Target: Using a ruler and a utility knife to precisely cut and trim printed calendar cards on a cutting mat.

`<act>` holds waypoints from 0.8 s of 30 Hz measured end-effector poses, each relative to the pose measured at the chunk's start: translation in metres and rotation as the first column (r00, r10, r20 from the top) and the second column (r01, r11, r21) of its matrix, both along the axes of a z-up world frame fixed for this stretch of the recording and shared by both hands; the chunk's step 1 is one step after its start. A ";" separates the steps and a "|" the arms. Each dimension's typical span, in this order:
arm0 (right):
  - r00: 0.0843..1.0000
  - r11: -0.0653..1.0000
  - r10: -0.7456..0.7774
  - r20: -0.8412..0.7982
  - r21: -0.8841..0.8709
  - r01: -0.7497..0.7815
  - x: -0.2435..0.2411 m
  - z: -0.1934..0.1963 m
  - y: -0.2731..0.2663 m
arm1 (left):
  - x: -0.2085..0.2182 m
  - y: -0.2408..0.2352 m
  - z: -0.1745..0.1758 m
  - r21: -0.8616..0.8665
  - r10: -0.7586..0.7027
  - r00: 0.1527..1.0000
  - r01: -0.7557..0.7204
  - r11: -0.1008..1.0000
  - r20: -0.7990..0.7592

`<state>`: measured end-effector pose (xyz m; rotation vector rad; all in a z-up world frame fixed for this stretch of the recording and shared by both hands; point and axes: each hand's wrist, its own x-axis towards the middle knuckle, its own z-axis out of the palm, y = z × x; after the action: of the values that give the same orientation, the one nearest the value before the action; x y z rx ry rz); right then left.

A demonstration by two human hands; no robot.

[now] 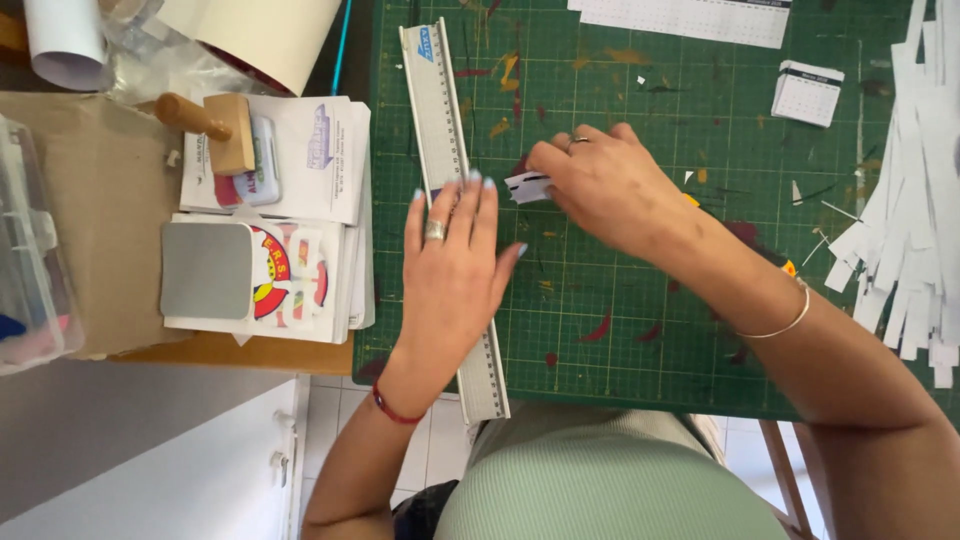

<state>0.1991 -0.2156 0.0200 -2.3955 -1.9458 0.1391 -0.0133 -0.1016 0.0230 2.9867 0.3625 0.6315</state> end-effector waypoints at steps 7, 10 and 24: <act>0.997 0.999 -0.013 -0.079 0.035 0.016 0.002 0.007 -0.012 | 0.024 0.000 -0.015 -0.100 -0.053 0.987 0.038 0.994 -0.153; 0.998 1.000 -0.012 -0.062 0.028 0.014 0.003 -0.004 -0.017 | 0.026 -0.006 -0.018 -0.123 -0.082 0.984 0.062 0.990 -0.157; 0.727 0.832 -0.537 -0.428 -0.126 0.540 0.117 0.087 -0.112 | -0.037 -0.014 0.034 -0.182 -0.068 0.993 0.049 0.982 -0.099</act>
<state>0.3162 -0.3272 0.1071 -2.5151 -1.0001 0.5912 -0.0502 -0.1152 0.0571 2.8519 0.3187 0.4131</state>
